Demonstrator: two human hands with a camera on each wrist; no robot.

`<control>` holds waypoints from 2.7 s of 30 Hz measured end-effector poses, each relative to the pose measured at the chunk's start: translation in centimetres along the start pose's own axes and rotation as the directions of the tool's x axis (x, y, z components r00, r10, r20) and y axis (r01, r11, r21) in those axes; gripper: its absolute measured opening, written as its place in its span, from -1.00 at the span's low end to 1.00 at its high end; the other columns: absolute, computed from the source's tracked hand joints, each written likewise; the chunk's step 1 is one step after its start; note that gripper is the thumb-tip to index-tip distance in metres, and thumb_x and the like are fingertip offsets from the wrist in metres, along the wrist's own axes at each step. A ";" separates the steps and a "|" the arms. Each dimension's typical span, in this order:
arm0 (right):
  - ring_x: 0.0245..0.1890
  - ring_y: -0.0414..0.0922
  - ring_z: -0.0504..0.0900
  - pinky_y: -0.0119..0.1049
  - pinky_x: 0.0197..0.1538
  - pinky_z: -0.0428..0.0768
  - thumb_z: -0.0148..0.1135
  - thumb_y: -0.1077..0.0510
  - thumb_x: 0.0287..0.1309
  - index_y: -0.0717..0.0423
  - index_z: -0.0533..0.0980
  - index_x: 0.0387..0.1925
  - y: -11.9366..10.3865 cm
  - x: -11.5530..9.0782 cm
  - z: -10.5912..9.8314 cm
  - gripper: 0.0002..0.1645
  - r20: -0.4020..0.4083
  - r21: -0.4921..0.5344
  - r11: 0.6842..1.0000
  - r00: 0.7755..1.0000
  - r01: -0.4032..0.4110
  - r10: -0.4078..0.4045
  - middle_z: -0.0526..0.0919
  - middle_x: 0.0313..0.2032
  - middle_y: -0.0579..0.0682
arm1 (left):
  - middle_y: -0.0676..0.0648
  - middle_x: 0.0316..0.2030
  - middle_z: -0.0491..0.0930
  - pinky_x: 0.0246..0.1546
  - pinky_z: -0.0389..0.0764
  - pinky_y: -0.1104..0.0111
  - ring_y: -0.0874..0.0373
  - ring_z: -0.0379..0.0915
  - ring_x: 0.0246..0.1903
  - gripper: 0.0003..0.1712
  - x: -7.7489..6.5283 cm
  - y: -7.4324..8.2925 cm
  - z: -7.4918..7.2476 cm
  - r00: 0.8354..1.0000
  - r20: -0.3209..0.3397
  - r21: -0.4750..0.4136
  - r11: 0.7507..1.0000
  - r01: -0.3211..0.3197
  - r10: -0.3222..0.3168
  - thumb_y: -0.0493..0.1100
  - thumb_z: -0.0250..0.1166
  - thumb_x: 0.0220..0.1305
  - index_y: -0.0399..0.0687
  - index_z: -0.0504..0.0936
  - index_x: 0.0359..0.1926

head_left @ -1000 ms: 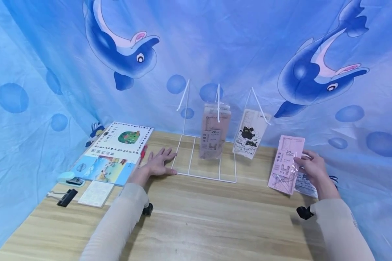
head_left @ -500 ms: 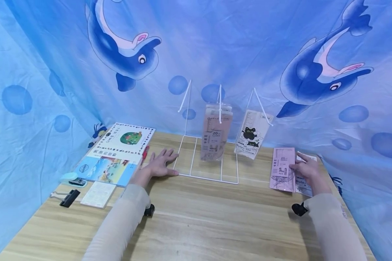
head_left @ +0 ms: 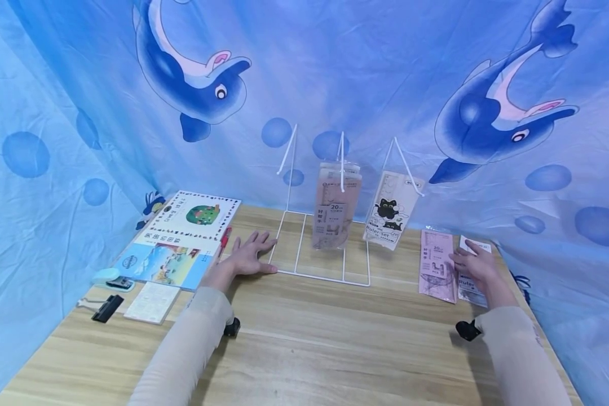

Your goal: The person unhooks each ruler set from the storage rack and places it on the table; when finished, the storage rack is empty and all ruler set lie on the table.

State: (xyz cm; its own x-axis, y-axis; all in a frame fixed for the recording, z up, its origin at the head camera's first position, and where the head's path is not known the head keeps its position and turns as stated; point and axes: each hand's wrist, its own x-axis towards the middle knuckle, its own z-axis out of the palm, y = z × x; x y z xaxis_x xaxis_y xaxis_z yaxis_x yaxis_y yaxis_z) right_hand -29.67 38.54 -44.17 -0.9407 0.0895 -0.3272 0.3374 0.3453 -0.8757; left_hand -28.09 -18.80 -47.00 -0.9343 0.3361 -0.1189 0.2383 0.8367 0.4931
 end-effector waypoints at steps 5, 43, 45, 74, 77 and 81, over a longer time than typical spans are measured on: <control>0.49 0.19 0.06 -0.17 0.42 0.35 0.08 -0.06 0.35 0.05 -0.39 0.51 -0.5 -0.4 0.1 0.05 -0.028 -0.021 0.997 0.997 0.070 -0.071 -0.18 0.52 0.24 | -0.18 0.55 -0.09 0.42 -0.47 -0.33 -0.26 -0.35 0.54 -0.02 -0.1 0.0 0.0 1.000 -0.002 0.003 1.000 0.004 -0.004 0.25 0.34 0.10 0.08 0.18 0.47; -0.27 -0.52 0.67 -0.68 -0.09 0.60 0.17 0.39 0.21 0.30 0.29 0.29 -11.1 -5.8 11.4 -0.39 -0.239 0.078 0.713 0.707 0.697 -0.665 0.68 -0.30 -0.56 | -0.19 0.55 -0.10 0.41 -0.46 -0.34 -0.25 -0.36 0.54 0.00 0.1 -0.1 -0.2 1.000 0.000 0.020 1.000 0.000 0.000 0.28 0.33 0.09 0.08 0.16 0.47; -0.29 -0.50 0.66 -0.68 -0.12 0.60 0.16 0.42 0.20 0.31 0.33 0.26 -11.1 -6.1 11.3 -0.43 -0.250 0.046 0.702 0.688 0.711 -0.681 0.67 -0.32 -0.54 | -0.19 0.55 -0.10 0.42 -0.47 -0.33 -0.25 -0.37 0.54 0.00 0.0 0.0 -0.2 1.000 0.000 0.014 1.000 0.001 -0.001 0.27 0.34 0.10 0.08 0.16 0.47; -0.27 -0.36 0.72 -0.56 -0.22 0.67 0.15 0.68 -0.07 0.38 0.45 0.02 -9.8 -11.1 9.8 -0.46 -0.200 0.147 0.512 0.533 0.846 -0.823 0.74 -0.21 -0.23 | -0.22 0.54 -0.07 0.39 -0.43 -0.37 -0.29 -0.32 0.53 -0.02 0.0 -0.1 0.0 1.000 -0.012 0.014 1.000 -0.019 0.019 0.25 0.34 0.10 0.04 0.18 0.46; -0.29 -0.32 0.72 -0.56 -0.24 0.67 0.13 0.70 -0.08 0.36 0.46 0.03 -9.8 -11.8 9.4 -0.43 -0.204 0.212 0.460 0.500 0.862 -0.842 0.76 -0.21 -0.17 | -0.22 0.54 -0.08 0.39 -0.44 -0.37 -0.29 -0.33 0.53 -0.02 0.0 -0.2 0.0 1.000 -0.007 0.010 1.000 -0.017 0.017 0.25 0.34 0.10 0.04 0.18 0.46; -0.35 -0.23 0.73 -0.48 -0.32 0.69 0.09 0.72 -0.07 0.34 0.43 0.08 -9.9 -11.9 8.3 -0.38 -0.256 0.395 0.410 0.527 0.822 -0.811 0.78 -0.26 -0.04 | -0.22 0.54 -0.09 0.39 -0.46 -0.37 -0.29 -0.34 0.53 -0.01 -0.1 -0.2 0.1 1.000 -0.005 0.002 1.000 -0.014 0.014 0.25 0.34 0.10 0.04 0.18 0.47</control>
State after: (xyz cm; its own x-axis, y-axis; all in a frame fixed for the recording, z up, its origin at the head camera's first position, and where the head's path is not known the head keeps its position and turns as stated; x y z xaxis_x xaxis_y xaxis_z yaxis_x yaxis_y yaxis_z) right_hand -21.52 26.35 -34.53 -0.7778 0.0060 0.6285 -0.6217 -0.1536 -0.7680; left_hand -28.07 -18.97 -47.17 -0.9321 0.3456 -0.1080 0.2516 0.8327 0.4933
